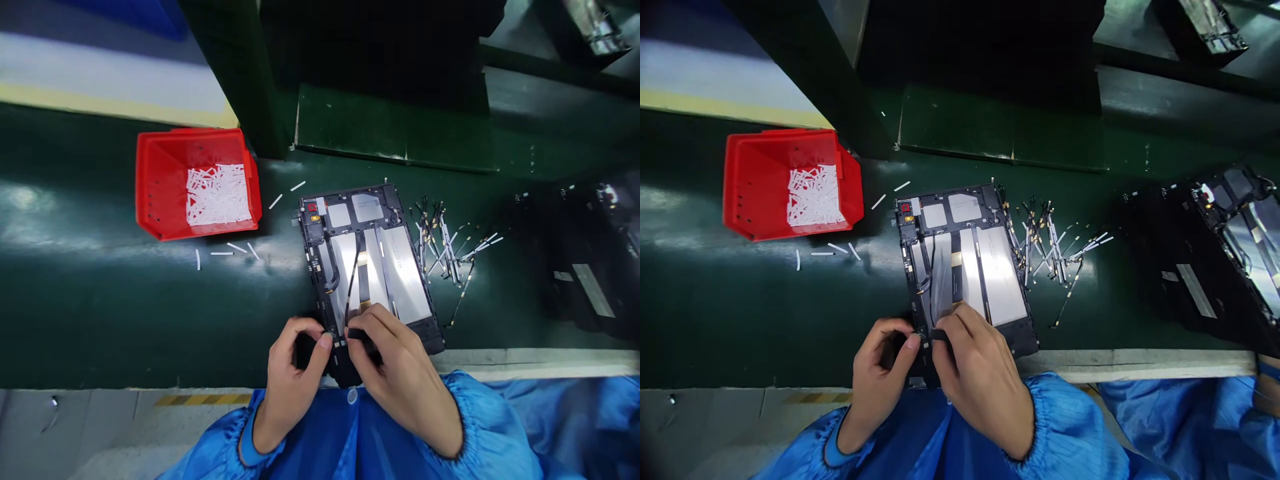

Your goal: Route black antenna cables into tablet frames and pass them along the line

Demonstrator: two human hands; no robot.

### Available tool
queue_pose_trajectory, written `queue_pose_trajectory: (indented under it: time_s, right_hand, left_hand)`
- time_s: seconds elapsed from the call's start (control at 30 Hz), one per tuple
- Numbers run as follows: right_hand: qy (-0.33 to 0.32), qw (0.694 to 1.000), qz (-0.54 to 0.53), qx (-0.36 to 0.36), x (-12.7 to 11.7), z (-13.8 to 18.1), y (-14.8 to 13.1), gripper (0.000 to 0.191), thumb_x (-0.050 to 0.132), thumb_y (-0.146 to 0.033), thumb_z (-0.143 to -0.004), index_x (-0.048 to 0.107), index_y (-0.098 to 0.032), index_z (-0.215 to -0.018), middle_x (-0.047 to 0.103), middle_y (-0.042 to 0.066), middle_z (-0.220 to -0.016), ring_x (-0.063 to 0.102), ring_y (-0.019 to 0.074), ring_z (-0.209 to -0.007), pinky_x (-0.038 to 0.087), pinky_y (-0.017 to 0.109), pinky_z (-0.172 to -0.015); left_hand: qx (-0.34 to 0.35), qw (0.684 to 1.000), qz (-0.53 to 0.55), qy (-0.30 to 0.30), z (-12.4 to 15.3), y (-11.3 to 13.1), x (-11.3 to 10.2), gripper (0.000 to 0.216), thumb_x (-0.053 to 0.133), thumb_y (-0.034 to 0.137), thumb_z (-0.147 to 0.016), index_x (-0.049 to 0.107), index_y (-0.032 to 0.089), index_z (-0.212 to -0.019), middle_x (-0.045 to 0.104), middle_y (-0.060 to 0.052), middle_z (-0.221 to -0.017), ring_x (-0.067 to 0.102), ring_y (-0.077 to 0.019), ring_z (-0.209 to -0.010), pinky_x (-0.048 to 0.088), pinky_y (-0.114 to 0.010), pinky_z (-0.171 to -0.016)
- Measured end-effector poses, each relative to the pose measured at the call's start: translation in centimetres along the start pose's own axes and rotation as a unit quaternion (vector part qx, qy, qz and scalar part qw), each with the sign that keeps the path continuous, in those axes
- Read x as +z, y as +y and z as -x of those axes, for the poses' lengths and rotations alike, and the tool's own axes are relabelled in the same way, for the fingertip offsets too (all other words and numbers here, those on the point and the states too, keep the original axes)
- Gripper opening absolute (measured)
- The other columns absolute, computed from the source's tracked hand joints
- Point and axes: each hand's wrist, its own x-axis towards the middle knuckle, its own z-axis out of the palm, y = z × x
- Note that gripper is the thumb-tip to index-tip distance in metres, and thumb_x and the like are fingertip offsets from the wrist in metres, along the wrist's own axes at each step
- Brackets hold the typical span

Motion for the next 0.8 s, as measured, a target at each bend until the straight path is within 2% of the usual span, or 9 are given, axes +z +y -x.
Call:
queue_pose_trajectory:
  time_s: [0.13,0.27,0.67,0.8]
  right_hand:
    - [-0.026,1.000,0.009,-0.002,-0.36,-0.04,-0.19,0.014,0.046,-0.016,-0.093,0.058,-0.021,-0.096,0.056,0.004,-0.097,0.058,0.0177,-0.086,0.049,0.033,-0.077]
    - [-0.034,0.999,0.013,0.006,-0.40,-0.08,-0.43,0.014,0.045,-0.016,-0.093,0.058,-0.021,-0.094,0.056,0.003,-0.095,0.057,0.0172,-0.083,0.048,0.032,-0.074]
    - [-0.025,0.999,0.022,0.009,0.15,0.12,-0.41,0.016,0.046,-0.014,-0.093,0.059,-0.021,-0.098,0.057,0.004,-0.098,0.057,0.0189,-0.086,0.047,0.034,-0.077]
    - [-0.025,1.000,0.015,0.008,0.17,0.10,-0.43,0.016,0.045,-0.015,-0.094,0.059,-0.021,-0.095,0.057,0.003,-0.095,0.056,0.0181,-0.084,0.047,0.033,-0.075]
  left_hand:
    - [0.002,1.000,-0.001,0.002,0.03,-0.10,0.01,0.005,0.059,0.026,-0.090,0.058,0.021,-0.089,0.058,0.002,-0.080,0.058,-0.0122,-0.073,0.048,-0.022,-0.067]
    - [0.006,1.000,-0.003,0.004,0.04,-0.21,0.02,0.004,0.059,0.025,-0.090,0.059,0.021,-0.089,0.059,0.002,-0.079,0.059,-0.0126,-0.073,0.048,-0.022,-0.067]
    - [0.019,1.000,-0.011,0.010,0.05,-0.27,0.01,0.003,0.060,0.021,-0.088,0.058,0.022,-0.090,0.059,0.003,-0.079,0.059,-0.0119,-0.074,0.049,-0.020,-0.068]
    - [0.018,1.000,-0.015,0.011,0.04,-0.27,0.03,0.003,0.060,0.021,-0.088,0.058,0.022,-0.090,0.059,0.002,-0.080,0.059,-0.0123,-0.074,0.049,-0.021,-0.068]
